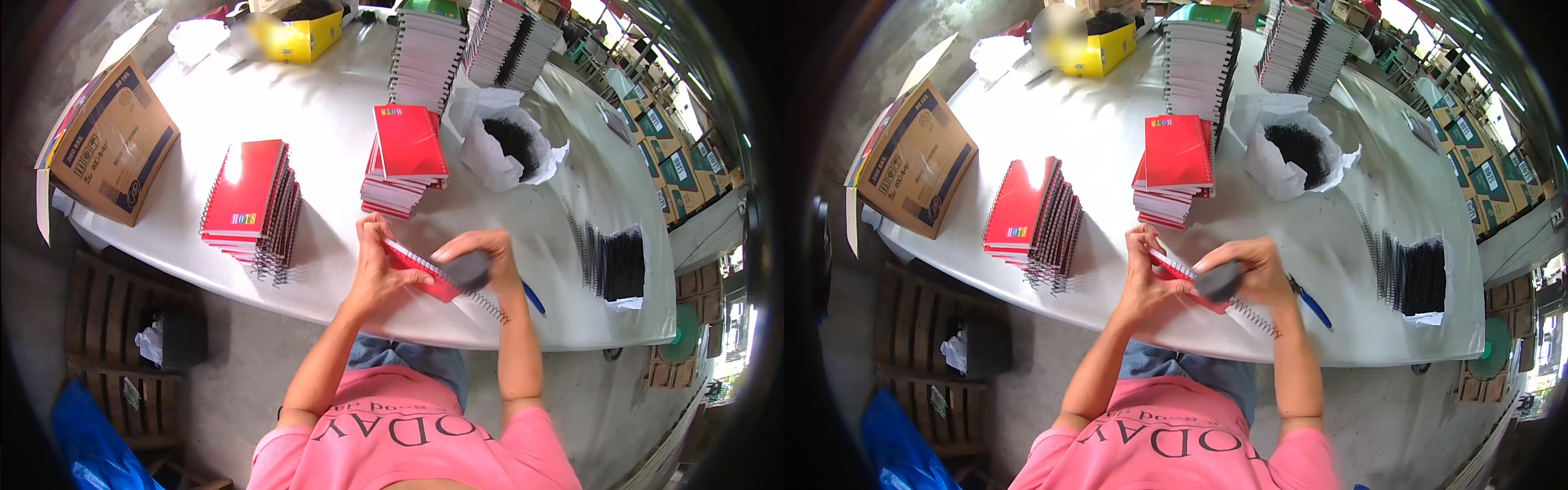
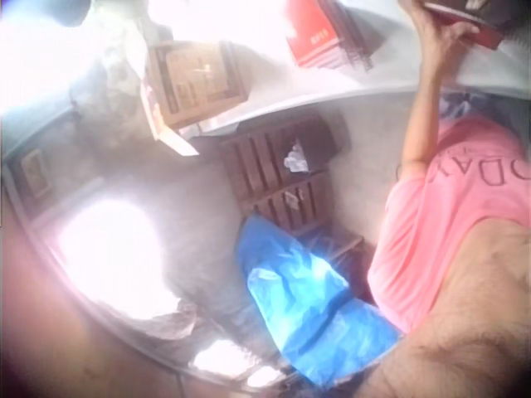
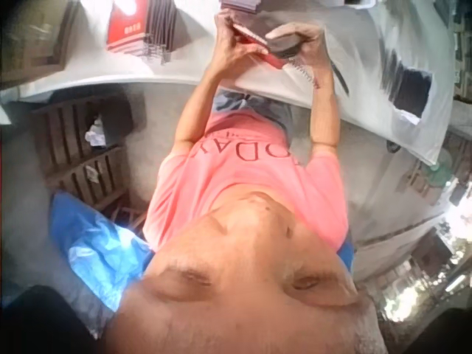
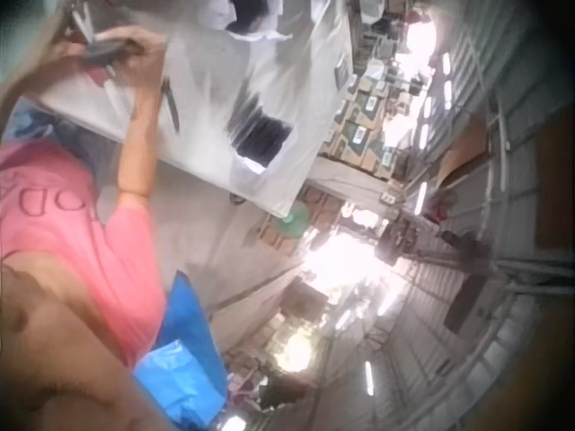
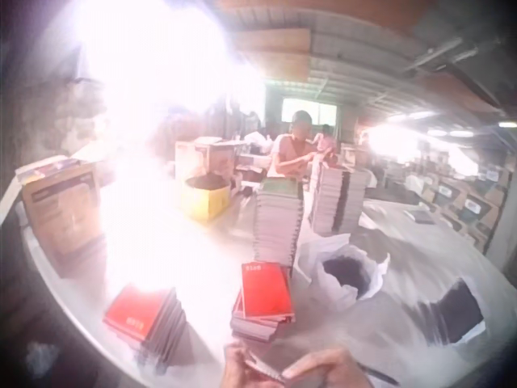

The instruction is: The person inserts a spiral binding through the pre-punched holes of several red notebooks and trims the excess wire using a pair of pliers.

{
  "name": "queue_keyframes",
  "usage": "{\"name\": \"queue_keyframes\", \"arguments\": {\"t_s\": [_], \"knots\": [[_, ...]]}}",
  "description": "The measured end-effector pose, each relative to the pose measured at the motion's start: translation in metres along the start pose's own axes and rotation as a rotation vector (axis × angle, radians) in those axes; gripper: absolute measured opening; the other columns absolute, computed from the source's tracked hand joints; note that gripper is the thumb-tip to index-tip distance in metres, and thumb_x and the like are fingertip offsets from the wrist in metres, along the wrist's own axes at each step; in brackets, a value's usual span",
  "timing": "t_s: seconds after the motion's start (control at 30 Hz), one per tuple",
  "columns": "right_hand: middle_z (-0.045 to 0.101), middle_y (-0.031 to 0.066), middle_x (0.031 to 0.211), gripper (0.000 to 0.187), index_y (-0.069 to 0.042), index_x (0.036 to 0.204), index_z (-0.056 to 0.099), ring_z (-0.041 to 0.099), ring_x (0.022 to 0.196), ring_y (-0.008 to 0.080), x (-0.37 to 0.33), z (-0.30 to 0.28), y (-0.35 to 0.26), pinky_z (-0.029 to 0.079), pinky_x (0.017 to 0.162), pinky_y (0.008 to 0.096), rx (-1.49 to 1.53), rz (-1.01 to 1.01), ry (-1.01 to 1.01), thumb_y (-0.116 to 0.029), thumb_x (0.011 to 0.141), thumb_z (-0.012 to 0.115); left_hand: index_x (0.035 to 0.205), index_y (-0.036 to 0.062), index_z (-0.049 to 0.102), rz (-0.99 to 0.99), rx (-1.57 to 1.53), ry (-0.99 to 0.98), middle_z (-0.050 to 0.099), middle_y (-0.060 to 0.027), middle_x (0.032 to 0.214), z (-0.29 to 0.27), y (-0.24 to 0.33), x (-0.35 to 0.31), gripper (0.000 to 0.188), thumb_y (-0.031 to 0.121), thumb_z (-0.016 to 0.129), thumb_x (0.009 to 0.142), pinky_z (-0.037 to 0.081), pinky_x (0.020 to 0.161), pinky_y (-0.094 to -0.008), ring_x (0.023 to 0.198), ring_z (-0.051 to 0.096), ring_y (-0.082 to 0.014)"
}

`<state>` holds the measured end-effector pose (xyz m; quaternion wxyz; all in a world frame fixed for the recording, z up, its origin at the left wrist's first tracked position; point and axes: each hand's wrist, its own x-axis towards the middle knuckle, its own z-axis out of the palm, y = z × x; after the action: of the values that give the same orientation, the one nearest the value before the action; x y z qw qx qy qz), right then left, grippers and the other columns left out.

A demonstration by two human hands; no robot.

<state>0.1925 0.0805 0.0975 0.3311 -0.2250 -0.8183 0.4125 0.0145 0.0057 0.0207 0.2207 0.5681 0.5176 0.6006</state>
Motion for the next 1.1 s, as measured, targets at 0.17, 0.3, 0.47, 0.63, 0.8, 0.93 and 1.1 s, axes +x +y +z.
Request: {"name": "queue_keyframes", "arguments": {"t_s": [0.17,0.3,0.47,0.63,0.8,0.93,1.1], "knots": [[0.071,0.0137,0.081,0.024,-0.001,0.081,0.071,0.068,0.076,0.0175,0.004,0.002,0.007,0.052,0.07,0.0277,0.089,0.124,0.02,0.011,0.063,0.06,0.106,0.0026,0.027,-0.129,-0.019,-0.056,0.033,-0.0104,0.106,0.001,-0.005,0.005,0.104,0.04,0.095,0.036,0.04,0.088,-0.034,0.1,0.04,-0.0237],[0.07,0.0144,0.08,0.024,-0.001,0.081,0.071,0.068,0.076,0.0166,0.011,0.014,0.0,0.052,0.07,0.0275,-0.101,0.164,-0.02,0.011,0.063,0.061,0.105,0.0037,0.026,-0.167,-0.028,-0.083,0.032,-0.0097,0.107,-0.003,-0.011,-0.002,0.107,0.042,0.095,0.034,0.041,0.086,-0.0325,0.097,0.04,-0.0211],[0.071,0.0093,0.08,0.024,-0.003,0.085,0.072,0.067,0.076,0.0133,0.015,0.026,-0.013,0.051,0.069,0.0266,0.024,0.02,-0.023,0.009,0.066,0.063,0.102,0.0052,0.024,-0.186,-0.134,-0.104,0.033,-0.0087,0.105,-0.002,-0.008,0.002,0.102,0.04,0.095,0.038,0.041,0.084,-0.0302,0.095,0.04,-0.0194],[0.07,0.0137,0.094,0.028,-0.004,0.096,0.071,0.068,0.085,0.0227,0.008,0.002,0.019,0.051,0.072,0.0301,-0.358,0.238,0.141,0.001,0.07,0.063,0.1,0.007,0.025,-0.056,-0.123,-0.09,0.033,-0.0068,0.1,0.0,-0.009,0.002,0.083,0.03,0.091,0.056,0.038,0.084,-0.0278,0.089,0.039,-0.0168],[0.055,0.0168,0.127,0.062,-0.012,0.132,0.05,0.055,0.112,0.0341,-0.058,-0.039,0.01,0.042,0.095,0.0388,-0.591,0.421,0.44,-0.019,0.074,0.072,0.101,0.0049,0.042,-0.284,-0.569,0.009,0.05,-0.0043,0.094,-0.007,-0.006,-0.005,0.047,0.007,0.079,0.073,0.042,0.077,-0.0229,0.088,0.049,-0.0112],[0.041,0.0127,0.139,0.064,-0.017,0.141,0.038,0.039,0.126,0.0339,-0.143,0.006,-0.008,0.03,0.1,0.0581,-1.191,0.783,0.163,-0.044,0.086,0.058,0.12,0.0008,0.05,-0.337,-0.556,0.155,0.064,-0.0044,0.083,-0.01,0.029,-0.008,0.051,-0.002,0.075,0.075,0.047,0.066,-0.021,0.076,0.06,-0.0083],[0.046,0.0171,0.129,0.041,-0.011,0.138,0.041,0.044,0.118,0.0354,-0.154,0.034,-0.022,0.035,0.099,0.0483,-0.805,0.507,0.505,-0.022,0.099,0.036,0.14,0.0018,0.034,-0.074,-0.23,0.282,0.068,-0.0077,0.081,0.0,0.047,-0.012,0.08,-0.005,0.076,0.072,0.048,0.064,-0.0216,0.069,0.061,-0.0083]]}}
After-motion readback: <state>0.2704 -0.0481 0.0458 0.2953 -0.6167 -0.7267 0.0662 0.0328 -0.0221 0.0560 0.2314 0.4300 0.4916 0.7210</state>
